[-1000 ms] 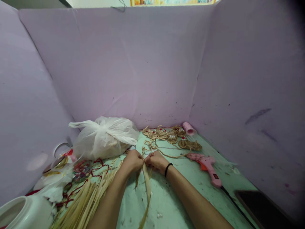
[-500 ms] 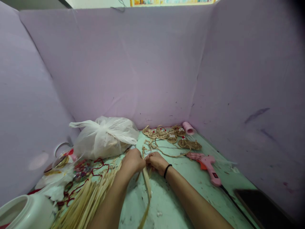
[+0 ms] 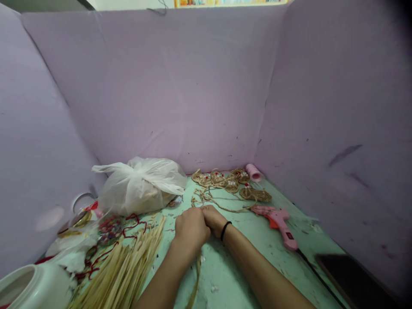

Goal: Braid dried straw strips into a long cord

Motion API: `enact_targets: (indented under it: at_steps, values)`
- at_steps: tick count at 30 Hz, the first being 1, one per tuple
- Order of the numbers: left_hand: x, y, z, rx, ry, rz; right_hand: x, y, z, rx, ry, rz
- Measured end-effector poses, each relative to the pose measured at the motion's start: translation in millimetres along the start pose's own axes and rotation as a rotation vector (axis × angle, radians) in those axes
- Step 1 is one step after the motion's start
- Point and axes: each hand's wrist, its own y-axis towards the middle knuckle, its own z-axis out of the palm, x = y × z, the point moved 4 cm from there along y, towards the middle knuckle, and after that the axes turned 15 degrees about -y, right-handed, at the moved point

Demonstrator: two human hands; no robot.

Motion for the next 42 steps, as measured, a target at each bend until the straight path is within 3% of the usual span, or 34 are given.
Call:
enact_targets:
  at_steps: [4,7,12,16,19,21,23,29,33,38,42]
  values:
    - [0.9,3.2,1.5,0.022,-0.027,0.013,1.1,-1.8,-0.8,0.029,0.049,0.014]
    - [16.6,15.5,-6.7,0.034,-0.123,-0.015,1.8,-2.5,-0.9,0.065,0.001,0.044]
    - [53.7,40.3,-13.4,-0.022,-0.625,-0.204,3.2,-0.5,-2.2,0.125,-0.07,-0.011]
    - [58.9,45.2,13.7,0.214,-1.065,-0.389,2.0,0.4,-3.6,0.135,-0.07,-0.026]
    - [54.4,43.2,28.6,0.427,-1.191,-0.417,2.3,-0.2,-3.1,0.164,-0.031,-0.04]
    - [53.5,42.2,31.3,0.507,-1.256,-0.403,2.3,-0.7,-2.5,0.186,-0.023,-0.043]
    - [54.9,42.0,30.4,0.508,-1.26,-0.383,2.2,-0.7,-2.7,0.188,-0.047,-0.058]
    - [53.8,40.1,25.5,0.31,-1.081,-0.329,0.9,-0.5,-5.2,0.215,-0.085,-0.177]
    - [48.8,38.4,23.3,0.259,-1.025,-0.306,0.1,-1.9,-6.4,0.248,-0.054,-0.196]
    - [47.9,36.8,21.1,0.266,-0.9,-0.293,-4.3,5.8,-7.0,0.086,-0.188,-0.173]
    - [48.3,37.6,22.0,0.274,-0.932,-0.172,-8.4,14.3,-7.3,-0.011,-0.257,-0.249]
